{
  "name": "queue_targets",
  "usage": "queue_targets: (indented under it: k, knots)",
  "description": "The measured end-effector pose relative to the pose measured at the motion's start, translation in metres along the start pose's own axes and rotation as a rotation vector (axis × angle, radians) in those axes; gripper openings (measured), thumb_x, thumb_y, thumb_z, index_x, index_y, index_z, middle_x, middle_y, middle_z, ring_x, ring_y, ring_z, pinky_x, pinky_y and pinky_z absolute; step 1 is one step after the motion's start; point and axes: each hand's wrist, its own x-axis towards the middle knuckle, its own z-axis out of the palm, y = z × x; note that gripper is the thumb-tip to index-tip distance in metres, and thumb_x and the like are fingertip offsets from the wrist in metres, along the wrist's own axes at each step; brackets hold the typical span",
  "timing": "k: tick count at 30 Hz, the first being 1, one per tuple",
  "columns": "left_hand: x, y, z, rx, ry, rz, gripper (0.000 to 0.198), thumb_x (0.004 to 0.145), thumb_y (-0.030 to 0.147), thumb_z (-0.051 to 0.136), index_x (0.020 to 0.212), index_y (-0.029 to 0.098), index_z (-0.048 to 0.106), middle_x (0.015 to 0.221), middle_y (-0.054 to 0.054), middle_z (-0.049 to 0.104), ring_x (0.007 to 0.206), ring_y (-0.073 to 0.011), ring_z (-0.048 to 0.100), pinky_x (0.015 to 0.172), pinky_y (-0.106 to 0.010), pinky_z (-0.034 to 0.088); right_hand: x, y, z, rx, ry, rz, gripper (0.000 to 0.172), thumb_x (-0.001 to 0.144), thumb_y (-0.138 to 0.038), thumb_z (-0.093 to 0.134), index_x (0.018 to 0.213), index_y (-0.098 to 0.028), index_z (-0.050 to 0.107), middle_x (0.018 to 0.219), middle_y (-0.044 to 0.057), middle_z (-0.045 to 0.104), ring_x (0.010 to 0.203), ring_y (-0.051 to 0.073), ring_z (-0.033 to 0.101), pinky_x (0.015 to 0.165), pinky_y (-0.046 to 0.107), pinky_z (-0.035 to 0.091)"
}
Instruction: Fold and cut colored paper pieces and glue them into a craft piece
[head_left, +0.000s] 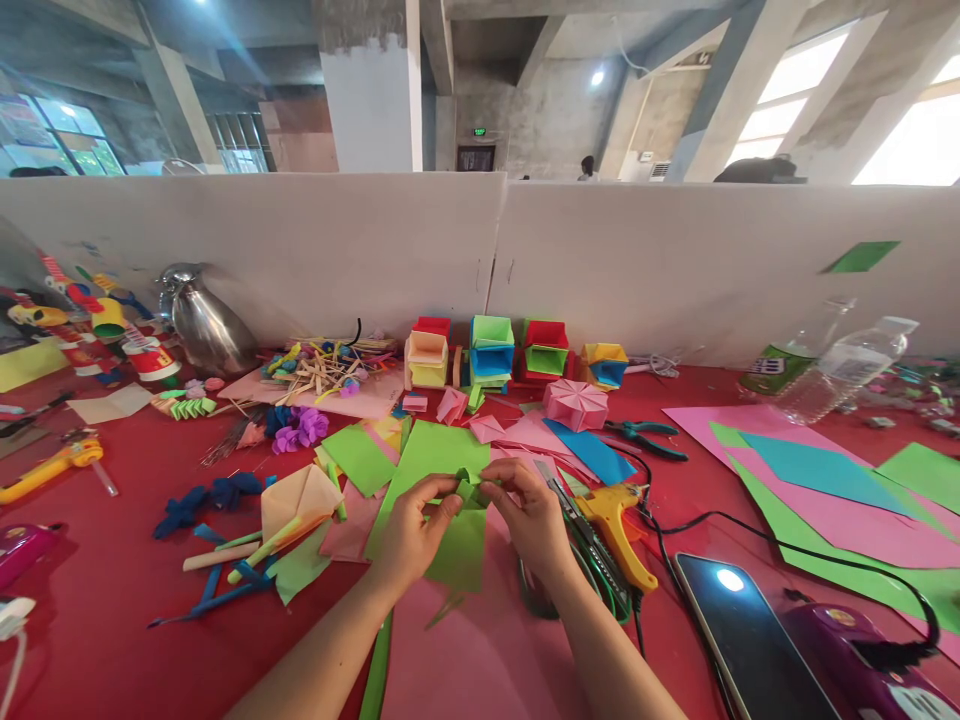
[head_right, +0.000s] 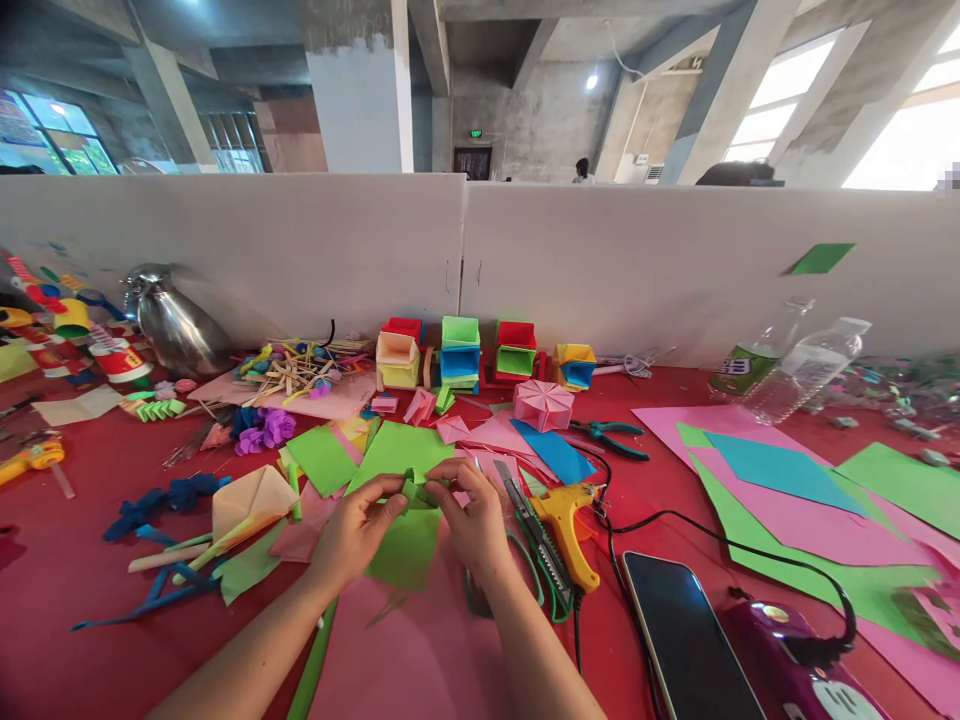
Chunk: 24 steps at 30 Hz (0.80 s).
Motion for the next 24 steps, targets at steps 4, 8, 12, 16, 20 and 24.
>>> queue_targets:
  k: [4, 8, 12, 16, 20, 24]
  knots:
    - [0.001, -0.0004, 0.0006, -0.066, 0.002, -0.027, 0.024, 0.082, 0.033, 0.057, 0.099, 0.018, 0.067, 0.101, -0.007, 0.068, 0.094, -0.0216, 0.061, 0.081, -0.029, 0.048, 0.0017, -0.0006, -0.0007, -0.012, -0.017, -0.025, 0.007, 0.082, -0.022, 0.06, 0.079, -0.023, 0.066, 0.085, 0.004, 0.06, 0.083, 0.02, 0.058, 0.072, 0.032, 0.048]
    - [0.0013, 0.0001, 0.0008, -0.115, -0.013, -0.051, 0.025, 0.08, 0.032, 0.059, 0.1, 0.019, 0.067, 0.105, -0.007, 0.068, 0.098, -0.0224, 0.061, 0.084, -0.03, 0.047, 0.0023, -0.0019, -0.0019, -0.043, -0.035, -0.05, 0.009, 0.083, -0.021, 0.058, 0.08, -0.023, 0.066, 0.084, 0.005, 0.059, 0.083, 0.02, 0.057, 0.072, 0.032, 0.047]
    - [0.0015, -0.0023, 0.0006, -0.136, 0.017, -0.059, 0.022, 0.08, 0.032, 0.06, 0.096, 0.019, 0.068, 0.108, -0.008, 0.066, 0.102, -0.0227, 0.059, 0.086, -0.031, 0.046, 0.002, -0.0032, -0.0019, -0.06, -0.051, -0.065, 0.013, 0.086, -0.02, 0.053, 0.079, -0.022, 0.064, 0.084, 0.005, 0.059, 0.082, 0.02, 0.057, 0.072, 0.033, 0.046]
    - [0.0032, -0.0078, 0.0, -0.146, 0.041, -0.05, 0.017, 0.077, 0.032, 0.062, 0.084, 0.018, 0.07, 0.112, -0.009, 0.063, 0.107, -0.0239, 0.056, 0.086, -0.031, 0.046, 0.0021, -0.0034, -0.0004, -0.06, -0.064, -0.068, 0.014, 0.086, -0.022, 0.053, 0.077, -0.022, 0.064, 0.082, 0.005, 0.058, 0.08, 0.02, 0.057, 0.071, 0.033, 0.047]
    - [0.0028, -0.008, 0.0008, -0.136, 0.045, -0.056, 0.017, 0.075, 0.033, 0.065, 0.079, 0.018, 0.07, 0.112, -0.01, 0.061, 0.102, -0.0237, 0.058, 0.08, -0.03, 0.048, 0.0015, -0.0022, 0.001, -0.05, -0.05, -0.051, 0.014, 0.086, -0.023, 0.053, 0.077, -0.022, 0.063, 0.082, 0.005, 0.058, 0.08, 0.02, 0.056, 0.07, 0.033, 0.047]
    - [0.0007, -0.0037, 0.0021, -0.12, 0.036, -0.045, 0.014, 0.075, 0.032, 0.065, 0.077, 0.018, 0.069, 0.109, -0.008, 0.061, 0.098, -0.0225, 0.059, 0.077, -0.029, 0.049, 0.001, -0.0012, 0.0004, -0.026, -0.04, -0.018, 0.012, 0.085, -0.023, 0.055, 0.076, -0.022, 0.064, 0.082, 0.005, 0.058, 0.081, 0.02, 0.056, 0.071, 0.032, 0.046]
